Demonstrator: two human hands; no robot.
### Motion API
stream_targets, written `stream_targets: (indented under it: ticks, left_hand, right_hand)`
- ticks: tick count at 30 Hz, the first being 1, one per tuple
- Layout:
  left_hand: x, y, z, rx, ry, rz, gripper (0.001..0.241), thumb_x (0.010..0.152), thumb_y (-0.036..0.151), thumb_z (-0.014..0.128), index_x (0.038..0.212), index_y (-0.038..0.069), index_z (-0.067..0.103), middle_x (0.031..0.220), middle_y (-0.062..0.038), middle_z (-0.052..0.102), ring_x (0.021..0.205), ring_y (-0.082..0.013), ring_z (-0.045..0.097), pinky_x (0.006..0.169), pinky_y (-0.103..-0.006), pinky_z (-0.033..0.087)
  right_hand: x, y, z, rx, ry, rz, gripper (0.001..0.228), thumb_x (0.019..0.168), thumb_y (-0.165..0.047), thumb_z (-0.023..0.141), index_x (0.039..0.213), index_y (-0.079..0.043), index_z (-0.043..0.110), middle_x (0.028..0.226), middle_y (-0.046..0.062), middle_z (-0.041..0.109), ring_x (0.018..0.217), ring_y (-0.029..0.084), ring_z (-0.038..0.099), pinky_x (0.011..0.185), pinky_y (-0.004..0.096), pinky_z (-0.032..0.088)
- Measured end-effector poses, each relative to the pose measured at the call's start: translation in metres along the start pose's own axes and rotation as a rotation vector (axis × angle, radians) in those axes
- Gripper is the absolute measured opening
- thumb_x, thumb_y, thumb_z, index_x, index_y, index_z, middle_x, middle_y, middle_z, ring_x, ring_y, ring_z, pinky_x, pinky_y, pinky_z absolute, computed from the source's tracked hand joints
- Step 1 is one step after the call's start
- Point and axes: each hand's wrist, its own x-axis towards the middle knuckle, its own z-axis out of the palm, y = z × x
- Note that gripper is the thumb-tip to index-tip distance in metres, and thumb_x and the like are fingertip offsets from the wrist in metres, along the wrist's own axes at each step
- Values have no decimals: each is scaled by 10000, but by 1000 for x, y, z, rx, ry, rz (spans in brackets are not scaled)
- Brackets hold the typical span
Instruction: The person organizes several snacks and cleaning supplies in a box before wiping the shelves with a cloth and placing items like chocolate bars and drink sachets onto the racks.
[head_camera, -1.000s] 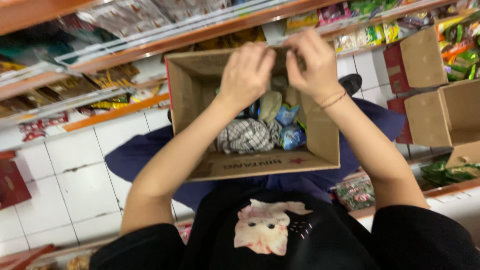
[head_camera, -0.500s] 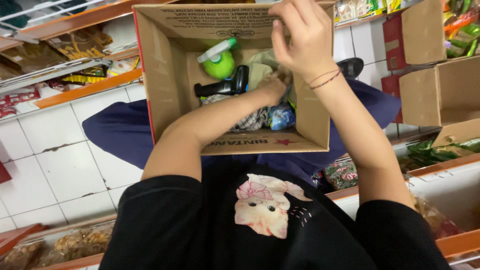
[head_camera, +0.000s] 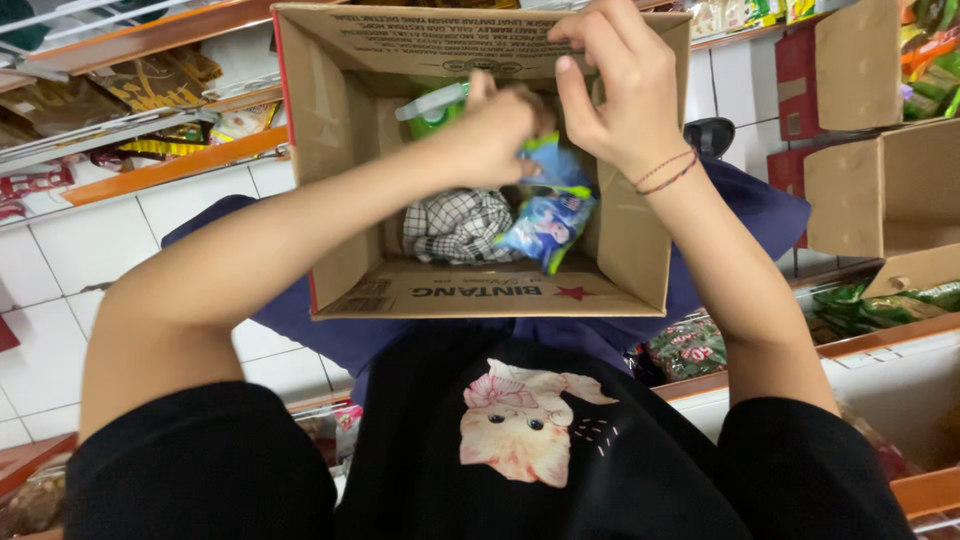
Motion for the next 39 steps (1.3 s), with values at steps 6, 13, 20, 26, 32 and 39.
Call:
stream_targets:
  ticks: [6,13,20,26,32,39]
  left_hand:
    - [-21,11,-87,-200,254,91,295,911,168,874,970,1,639,931,-110,645,884,-239,633,798,-372,505]
    - [-18,35,-98,-766,598,-29,282,1071,130,825,1112,5,575,991,-11,587,919,-82,601,836,-259,541]
    - [-7,44,-64,-1276,766,-21,219,1086,250,603,1117,33,585,1061,-21,660,960,-95,652,884,-265,553]
    - [4,-9,10,-563,120,-490,251,1016,143,492,1135,32,684,1049,-158,715,913,-217,687,853,-339,570]
    - [16,-66,104,800,-245,-142,607,758,237,628,1354,136,566,1449,-260,534,1279,-392,556,892,-492,520]
    - [28,-107,127,505,-467,-208,308,951,157,615,1247,146,696,1239,-100,738,1142,-292,713,850,-436,590]
  right_hand:
    - [6,16,-9,403,-256,-51,570,943,-351,735,1313,48,568,1166,155,614,1067,300,623,991,381,521]
    - [-9,29,-17,1282,-232,285,882,892,-420,830,1558,-31,402,1507,66,543,1429,185,516,1273,359,385]
    - [-26,29,0,1201,13,481,762,971,-66,784,1586,-24,337,1484,88,542,1355,191,563,1213,382,460]
    - [-46,36,11,989,502,436,537,1059,36,766,1488,-3,444,1353,98,614,1234,189,631,1139,346,521]
    - [-50,38,13,781,457,440,495,1025,8,784,1411,32,475,1337,99,627,1167,173,627,1073,331,531]
    - [-39,25,5,744,409,487,437,959,-7,771,1337,55,561,1269,100,672,1142,171,659,1062,336,547]
